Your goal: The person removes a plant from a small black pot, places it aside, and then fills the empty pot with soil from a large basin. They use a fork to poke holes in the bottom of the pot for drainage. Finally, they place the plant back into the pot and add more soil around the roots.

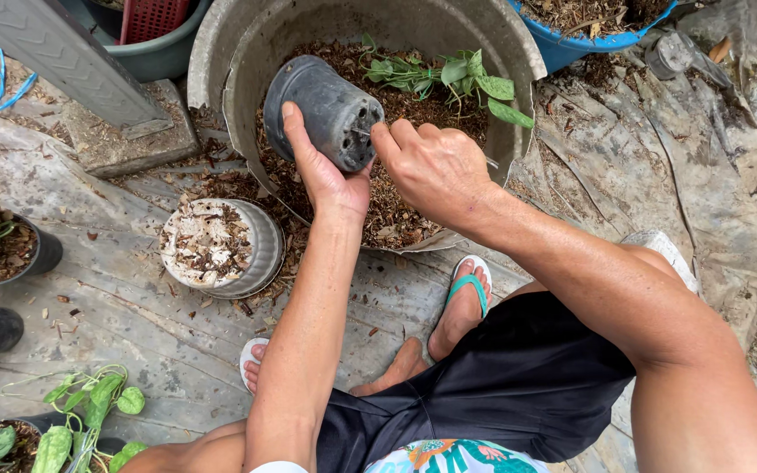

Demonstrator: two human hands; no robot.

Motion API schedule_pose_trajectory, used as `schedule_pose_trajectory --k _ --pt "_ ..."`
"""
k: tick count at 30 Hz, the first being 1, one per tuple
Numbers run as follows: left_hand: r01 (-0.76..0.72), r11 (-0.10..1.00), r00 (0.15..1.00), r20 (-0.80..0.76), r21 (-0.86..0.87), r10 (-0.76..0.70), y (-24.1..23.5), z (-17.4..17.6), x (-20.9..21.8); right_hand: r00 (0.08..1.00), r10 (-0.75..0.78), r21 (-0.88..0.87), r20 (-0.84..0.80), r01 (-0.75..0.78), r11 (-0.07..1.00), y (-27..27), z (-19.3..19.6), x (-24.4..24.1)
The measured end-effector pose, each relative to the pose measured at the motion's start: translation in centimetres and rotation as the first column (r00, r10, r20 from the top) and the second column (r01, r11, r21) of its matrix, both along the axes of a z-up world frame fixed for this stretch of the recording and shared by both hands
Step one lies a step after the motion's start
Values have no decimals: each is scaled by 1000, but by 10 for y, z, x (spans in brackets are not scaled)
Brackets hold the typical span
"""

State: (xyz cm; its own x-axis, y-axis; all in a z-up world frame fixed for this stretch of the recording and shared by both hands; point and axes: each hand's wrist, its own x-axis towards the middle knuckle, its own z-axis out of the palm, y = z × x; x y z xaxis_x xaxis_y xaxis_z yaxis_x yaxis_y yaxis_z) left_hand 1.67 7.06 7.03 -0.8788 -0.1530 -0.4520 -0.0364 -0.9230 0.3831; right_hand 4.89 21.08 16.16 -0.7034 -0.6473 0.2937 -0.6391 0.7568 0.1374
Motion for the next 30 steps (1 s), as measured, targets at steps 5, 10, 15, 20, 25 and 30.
schedule_pose_trajectory --k 5,10,15,20,25,30 --pt "-160 964 987 -16 -214 160 7 4 8 667 66 -466 742 443 765 -2 0 -17" --pt "19 1000 980 -200 8 -17 4 -1 9 651 138 -540 746 471 698 -6 -3 -16" --pt "80 997 972 -219 -10 -80 -3 -7 6 969 18 -250 246 46 967 -4 -5 0" --pt "-27 998 964 -264 -57 11 -5 -9 2 980 55 -262 191 -4 965 -8 -13 3" --pt "-43 997 975 -216 57 55 0 -4 7 473 193 -473 860 593 651 -13 -19 -8" --pt "45 998 959 -282 51 -29 -4 5 13 829 79 -572 554 310 760 -8 -18 -3"
